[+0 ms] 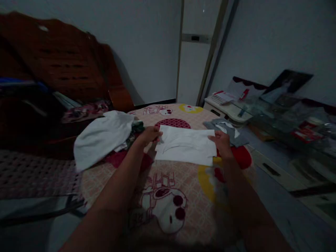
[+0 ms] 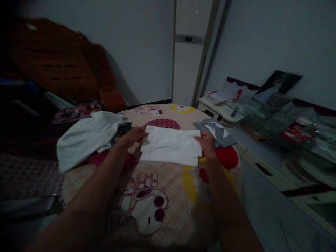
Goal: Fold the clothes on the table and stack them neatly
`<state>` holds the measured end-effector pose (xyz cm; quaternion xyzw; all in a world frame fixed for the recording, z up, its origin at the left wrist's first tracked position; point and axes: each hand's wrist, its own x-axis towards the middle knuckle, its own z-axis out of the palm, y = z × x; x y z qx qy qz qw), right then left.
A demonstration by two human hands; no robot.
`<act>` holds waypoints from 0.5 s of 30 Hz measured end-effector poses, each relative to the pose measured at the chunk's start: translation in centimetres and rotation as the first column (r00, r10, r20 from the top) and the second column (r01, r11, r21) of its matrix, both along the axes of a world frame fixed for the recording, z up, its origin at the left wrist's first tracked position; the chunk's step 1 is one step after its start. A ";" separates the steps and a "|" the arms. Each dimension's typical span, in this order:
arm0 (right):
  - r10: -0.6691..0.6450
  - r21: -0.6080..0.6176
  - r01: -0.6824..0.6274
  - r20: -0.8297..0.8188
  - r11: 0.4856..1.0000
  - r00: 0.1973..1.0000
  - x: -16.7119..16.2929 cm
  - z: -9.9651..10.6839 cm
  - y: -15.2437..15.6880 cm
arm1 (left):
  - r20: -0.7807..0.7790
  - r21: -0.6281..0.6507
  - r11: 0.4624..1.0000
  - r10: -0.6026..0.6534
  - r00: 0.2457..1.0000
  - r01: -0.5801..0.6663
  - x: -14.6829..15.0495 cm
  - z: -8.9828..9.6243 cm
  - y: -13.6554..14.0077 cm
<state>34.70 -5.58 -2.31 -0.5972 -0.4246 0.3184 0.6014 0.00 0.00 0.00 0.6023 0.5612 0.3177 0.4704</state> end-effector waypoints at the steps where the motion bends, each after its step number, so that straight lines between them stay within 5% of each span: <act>1: -0.066 0.041 0.065 0.016 0.997 0.998 0.6 0.1 -0.1 | 0.043 0.005 1.000 0.020 0.999 -0.020 1.4 0.6 0.6; 7: -0.424 0.252 0.404 0.028 0.880 0.905 4.2 0.2 -0.8 | 0.053 0.289 0.954 0.063 0.997 -0.075 10.8 4.0 5.2; 11: -0.618 0.328 0.576 0.032 0.749 0.786 5.7 0.3 -1.5 | -0.136 0.589 0.806 0.036 0.990 0.051 17.3 6.2 8.2; 15: -0.757 0.355 0.705 0.014 0.615 0.653 7.0 0.6 -1.8 | -0.237 0.695 0.686 -0.062 0.970 0.214 22.7 7.5 10.1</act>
